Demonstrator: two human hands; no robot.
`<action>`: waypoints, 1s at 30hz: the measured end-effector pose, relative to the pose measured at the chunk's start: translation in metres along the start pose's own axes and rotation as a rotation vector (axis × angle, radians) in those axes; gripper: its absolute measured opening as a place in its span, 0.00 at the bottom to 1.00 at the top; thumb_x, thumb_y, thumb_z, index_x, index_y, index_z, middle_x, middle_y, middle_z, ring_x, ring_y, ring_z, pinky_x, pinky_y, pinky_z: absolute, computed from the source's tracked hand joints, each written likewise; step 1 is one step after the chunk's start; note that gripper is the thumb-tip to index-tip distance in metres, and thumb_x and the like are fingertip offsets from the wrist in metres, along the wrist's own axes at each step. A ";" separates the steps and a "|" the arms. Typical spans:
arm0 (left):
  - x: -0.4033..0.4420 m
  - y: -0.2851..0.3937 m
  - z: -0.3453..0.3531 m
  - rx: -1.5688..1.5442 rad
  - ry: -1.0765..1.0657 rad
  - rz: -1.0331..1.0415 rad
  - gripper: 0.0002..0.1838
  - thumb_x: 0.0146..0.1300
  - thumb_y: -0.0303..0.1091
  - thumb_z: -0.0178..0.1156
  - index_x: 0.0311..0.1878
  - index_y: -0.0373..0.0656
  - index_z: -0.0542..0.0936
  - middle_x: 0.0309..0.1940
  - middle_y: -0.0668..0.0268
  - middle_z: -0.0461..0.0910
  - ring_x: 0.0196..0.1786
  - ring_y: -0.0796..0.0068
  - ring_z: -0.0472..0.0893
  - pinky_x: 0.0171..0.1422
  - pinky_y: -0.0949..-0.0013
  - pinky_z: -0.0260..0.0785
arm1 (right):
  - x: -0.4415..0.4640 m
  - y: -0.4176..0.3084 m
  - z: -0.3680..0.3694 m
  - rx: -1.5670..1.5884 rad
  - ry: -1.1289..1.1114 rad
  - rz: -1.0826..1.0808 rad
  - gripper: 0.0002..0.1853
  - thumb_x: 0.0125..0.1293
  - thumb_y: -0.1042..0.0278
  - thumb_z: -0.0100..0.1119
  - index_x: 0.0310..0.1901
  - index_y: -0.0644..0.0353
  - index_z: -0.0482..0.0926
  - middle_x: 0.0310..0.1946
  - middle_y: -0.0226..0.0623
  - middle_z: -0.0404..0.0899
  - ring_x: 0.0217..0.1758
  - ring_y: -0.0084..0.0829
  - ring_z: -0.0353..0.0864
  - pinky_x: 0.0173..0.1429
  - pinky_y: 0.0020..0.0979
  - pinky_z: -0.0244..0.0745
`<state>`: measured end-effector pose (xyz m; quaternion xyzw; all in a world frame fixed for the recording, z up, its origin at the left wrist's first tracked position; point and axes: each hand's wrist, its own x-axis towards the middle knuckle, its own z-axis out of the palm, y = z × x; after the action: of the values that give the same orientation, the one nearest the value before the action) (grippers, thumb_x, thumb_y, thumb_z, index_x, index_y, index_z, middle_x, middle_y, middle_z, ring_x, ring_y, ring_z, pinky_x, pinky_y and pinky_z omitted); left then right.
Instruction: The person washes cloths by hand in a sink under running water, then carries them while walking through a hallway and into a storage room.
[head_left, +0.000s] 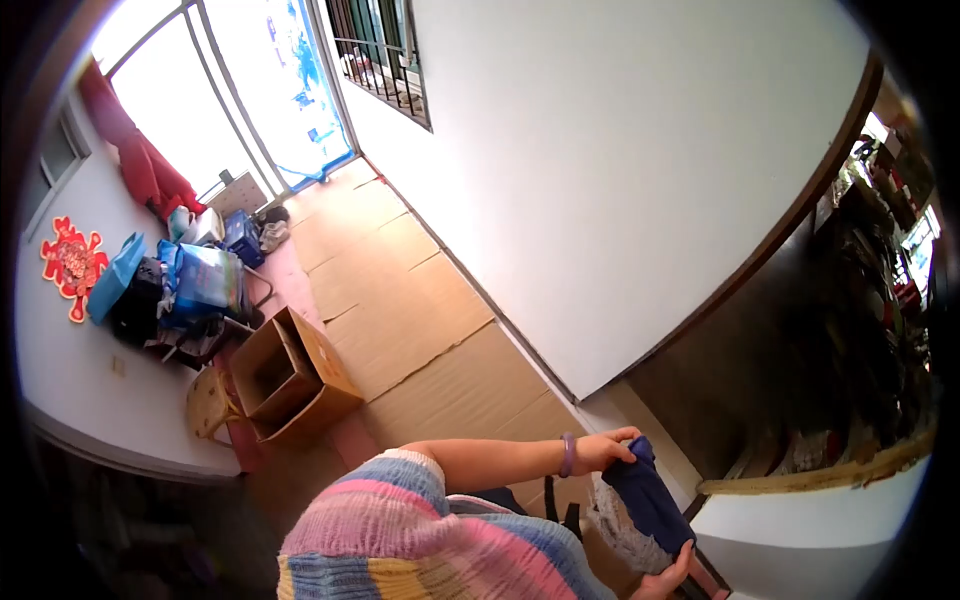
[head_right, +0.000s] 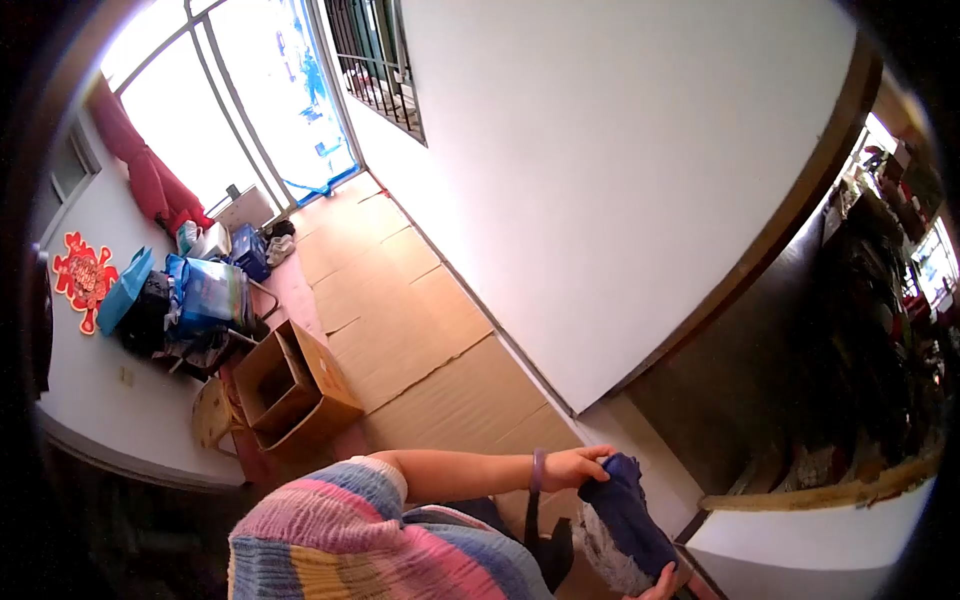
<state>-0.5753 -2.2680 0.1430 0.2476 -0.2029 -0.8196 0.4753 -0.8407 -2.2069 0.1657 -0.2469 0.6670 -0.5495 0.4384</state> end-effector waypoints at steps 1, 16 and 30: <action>0.015 0.006 0.005 0.030 0.064 -0.020 0.13 0.53 0.27 0.58 0.40 0.50 0.69 0.33 0.70 0.74 0.38 0.79 0.75 0.40 0.73 0.69 | 0.029 -0.008 -0.001 0.001 -0.067 -0.006 0.23 0.60 0.54 0.54 0.47 0.68 0.73 0.45 0.40 0.74 0.46 0.34 0.74 0.51 0.32 0.68; 0.314 0.045 0.078 0.016 0.244 0.312 0.13 0.57 0.31 0.58 0.46 0.42 0.73 0.37 0.67 0.77 0.41 0.72 0.77 0.47 0.65 0.70 | 0.357 -0.227 -0.013 0.315 -0.409 -0.303 0.16 0.56 0.68 0.59 0.44 0.67 0.75 0.42 0.39 0.76 0.43 0.31 0.76 0.52 0.30 0.69; 0.624 0.160 0.018 -0.031 0.284 0.283 0.07 0.60 0.30 0.54 0.41 0.43 0.74 0.36 0.61 0.78 0.41 0.65 0.77 0.47 0.61 0.73 | 0.610 -0.317 0.129 0.028 -0.568 -0.242 0.11 0.57 0.65 0.60 0.36 0.64 0.80 0.29 0.27 0.79 0.33 0.21 0.74 0.39 0.25 0.68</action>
<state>-0.7431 -2.8898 0.1146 0.3223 -0.1541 -0.7046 0.6131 -1.0793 -2.8554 0.2736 -0.4622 0.4761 -0.5158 0.5419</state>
